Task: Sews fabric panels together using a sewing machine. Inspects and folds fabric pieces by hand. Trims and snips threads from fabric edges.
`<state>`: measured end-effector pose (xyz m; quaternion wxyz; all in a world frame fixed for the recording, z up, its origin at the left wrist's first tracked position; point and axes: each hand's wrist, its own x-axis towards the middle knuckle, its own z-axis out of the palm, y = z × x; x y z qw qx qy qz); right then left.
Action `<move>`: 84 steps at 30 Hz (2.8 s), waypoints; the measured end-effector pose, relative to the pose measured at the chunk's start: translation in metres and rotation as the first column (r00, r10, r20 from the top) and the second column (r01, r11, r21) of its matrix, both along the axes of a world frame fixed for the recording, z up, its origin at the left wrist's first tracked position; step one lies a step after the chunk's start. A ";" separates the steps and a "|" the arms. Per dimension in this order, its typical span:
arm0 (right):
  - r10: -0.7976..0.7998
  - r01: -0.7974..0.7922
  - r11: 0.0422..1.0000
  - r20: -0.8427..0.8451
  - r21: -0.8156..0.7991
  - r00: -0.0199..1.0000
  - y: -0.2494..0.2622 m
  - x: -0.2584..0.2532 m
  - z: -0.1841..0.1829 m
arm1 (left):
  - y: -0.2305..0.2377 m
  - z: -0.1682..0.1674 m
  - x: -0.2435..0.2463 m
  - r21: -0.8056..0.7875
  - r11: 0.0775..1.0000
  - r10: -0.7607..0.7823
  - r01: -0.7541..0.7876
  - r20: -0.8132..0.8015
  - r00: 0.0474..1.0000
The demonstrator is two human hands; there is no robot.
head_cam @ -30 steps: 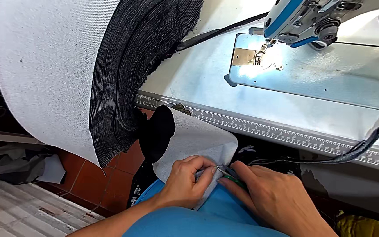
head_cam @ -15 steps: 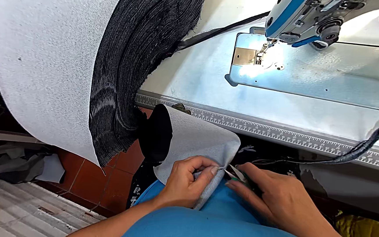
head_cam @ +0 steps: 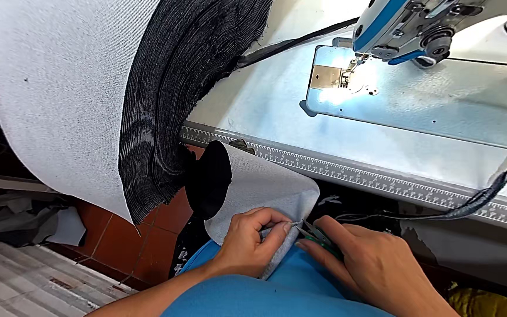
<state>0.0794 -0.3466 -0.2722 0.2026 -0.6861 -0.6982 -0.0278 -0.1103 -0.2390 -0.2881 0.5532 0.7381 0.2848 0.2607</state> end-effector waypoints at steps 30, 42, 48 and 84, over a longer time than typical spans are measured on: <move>0.025 -0.026 0.987 0.012 0.156 1.000 0.007 -0.005 -0.011 | 0.003 -0.003 -0.003 -0.053 0.998 -0.025 0.028 0.053 0.998; 0.076 -0.102 0.972 0.127 0.212 0.989 0.008 -0.005 -0.012 | 0.002 -0.004 -0.005 -0.039 0.998 -0.053 0.056 0.058 0.997; 0.137 -0.125 0.986 -0.101 0.109 0.985 0.006 -0.004 -0.020 | 0.001 -0.004 -0.006 0.005 0.998 -0.067 0.067 0.054 0.996; 0.084 -0.082 0.996 -0.054 0.037 0.995 0.004 0.004 0.005 | 0.001 0.002 -0.001 -0.111 0.994 0.011 0.001 0.103 0.995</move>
